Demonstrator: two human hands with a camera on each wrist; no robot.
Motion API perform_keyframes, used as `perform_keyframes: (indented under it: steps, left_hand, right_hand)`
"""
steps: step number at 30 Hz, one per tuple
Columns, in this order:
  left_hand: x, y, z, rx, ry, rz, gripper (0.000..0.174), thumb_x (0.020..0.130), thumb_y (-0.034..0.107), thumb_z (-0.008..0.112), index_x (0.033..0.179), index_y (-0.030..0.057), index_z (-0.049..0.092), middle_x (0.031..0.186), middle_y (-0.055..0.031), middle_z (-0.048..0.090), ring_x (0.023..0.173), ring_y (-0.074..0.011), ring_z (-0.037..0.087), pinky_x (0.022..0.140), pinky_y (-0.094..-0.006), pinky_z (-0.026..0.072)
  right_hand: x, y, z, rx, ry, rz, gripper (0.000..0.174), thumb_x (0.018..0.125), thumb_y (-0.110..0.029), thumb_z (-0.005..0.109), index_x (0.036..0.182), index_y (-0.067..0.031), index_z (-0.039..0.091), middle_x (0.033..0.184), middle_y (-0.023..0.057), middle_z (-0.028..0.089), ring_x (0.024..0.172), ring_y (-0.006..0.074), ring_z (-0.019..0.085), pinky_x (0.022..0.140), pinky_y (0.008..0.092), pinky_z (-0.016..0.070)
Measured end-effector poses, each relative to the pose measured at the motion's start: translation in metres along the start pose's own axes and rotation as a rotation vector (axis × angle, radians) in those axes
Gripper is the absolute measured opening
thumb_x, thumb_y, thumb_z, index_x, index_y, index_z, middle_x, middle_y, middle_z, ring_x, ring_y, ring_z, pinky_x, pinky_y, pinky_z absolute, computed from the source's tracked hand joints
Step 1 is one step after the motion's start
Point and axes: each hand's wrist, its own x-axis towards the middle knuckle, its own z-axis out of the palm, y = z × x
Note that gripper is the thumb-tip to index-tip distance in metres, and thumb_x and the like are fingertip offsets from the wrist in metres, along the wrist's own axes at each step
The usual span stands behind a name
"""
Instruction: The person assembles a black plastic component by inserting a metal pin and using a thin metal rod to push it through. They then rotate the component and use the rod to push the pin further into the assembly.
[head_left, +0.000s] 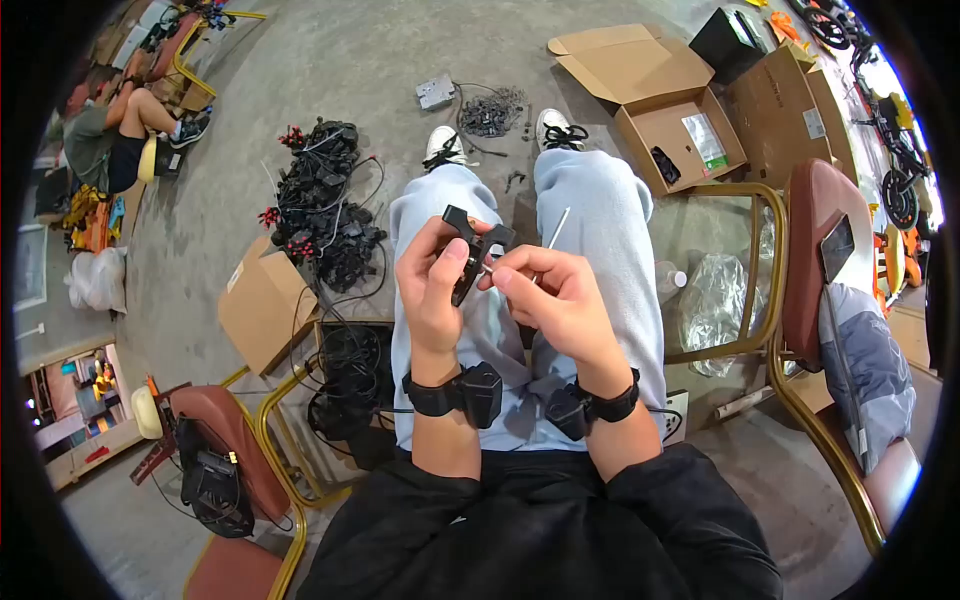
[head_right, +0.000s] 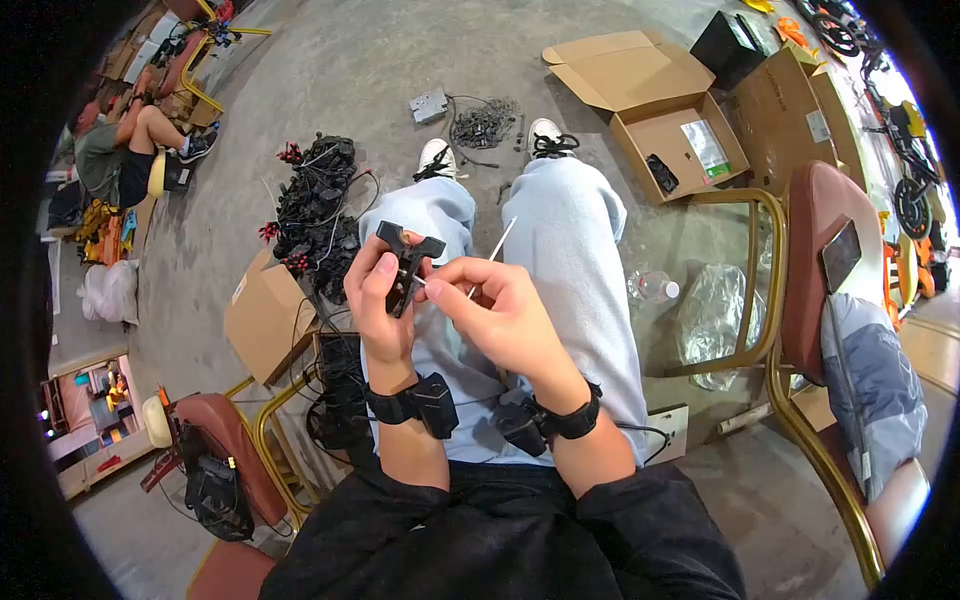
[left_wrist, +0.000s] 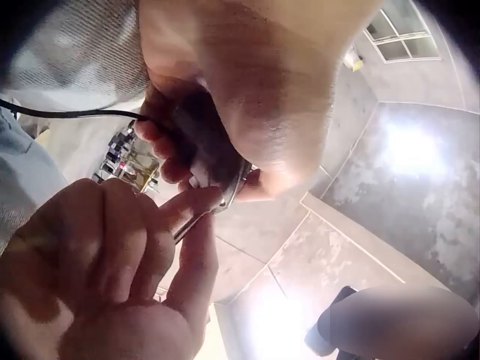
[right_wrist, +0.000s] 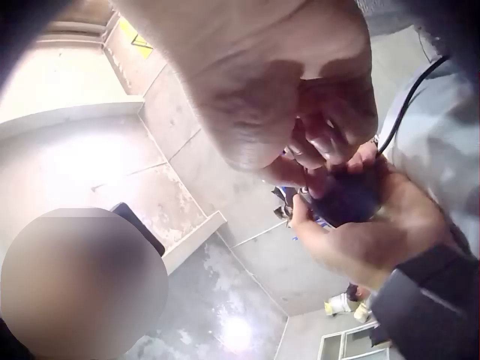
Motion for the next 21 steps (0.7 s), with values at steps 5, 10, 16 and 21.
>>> perform_keyframes:
  steps: [5,10,16,21]
  left_hand:
    - [-0.003,0.003,0.002,-0.001,0.037,-0.022,0.028,0.083,0.021,0.049,0.091,-0.0045,0.058,0.077,-0.0062,0.057,0.066,-0.0105,0.052,0.062,-0.0223,0.0416]
    - [-0.002,0.003,0.007,-0.034,0.086,0.002,0.028,0.084,0.021,0.048,0.091,-0.0047,0.058,0.076,-0.0065,0.057,0.067,-0.0103,0.052,0.062,-0.0217,0.0409]
    - [-0.003,0.001,0.002,-0.008,0.055,-0.025,0.030,0.084,0.022,0.049,0.090,-0.0051,0.059,0.077,-0.0063,0.058,0.067,-0.0105,0.053,0.062,-0.0219,0.0415]
    - [-0.003,0.001,0.002,0.036,0.023,-0.001,0.030,0.083,0.022,0.050,0.089,-0.0051,0.060,0.077,-0.0059,0.059,0.067,-0.0104,0.053,0.062,-0.0220,0.0418]
  right_hand:
    - [-0.008,-0.001,0.017,-0.687,0.263,-0.389,0.010,0.082,-0.009,0.064,0.088,-0.0008,0.063,0.058,-0.0028,0.046,0.048,0.0013,0.034,0.045,0.0196,0.0293]
    - [0.001,0.000,0.016,-1.004,0.290,-0.817,0.008,0.080,-0.006,0.064,0.085,-0.0006,0.064,0.060,0.0000,0.052,0.053,0.0007,0.039,0.047,0.0197,0.0320]
    - [-0.008,-0.001,0.014,-0.429,0.216,-0.316,0.010,0.084,-0.009,0.061,0.086,0.0001,0.065,0.069,-0.0026,0.060,0.058,-0.0008,0.042,0.048,0.0186,0.0321]
    - [-0.006,-0.003,0.004,-0.270,0.116,-0.130,0.011,0.086,-0.010,0.060,0.086,0.0001,0.065,0.072,-0.0037,0.060,0.058,-0.0015,0.041,0.049,0.0162,0.0303]
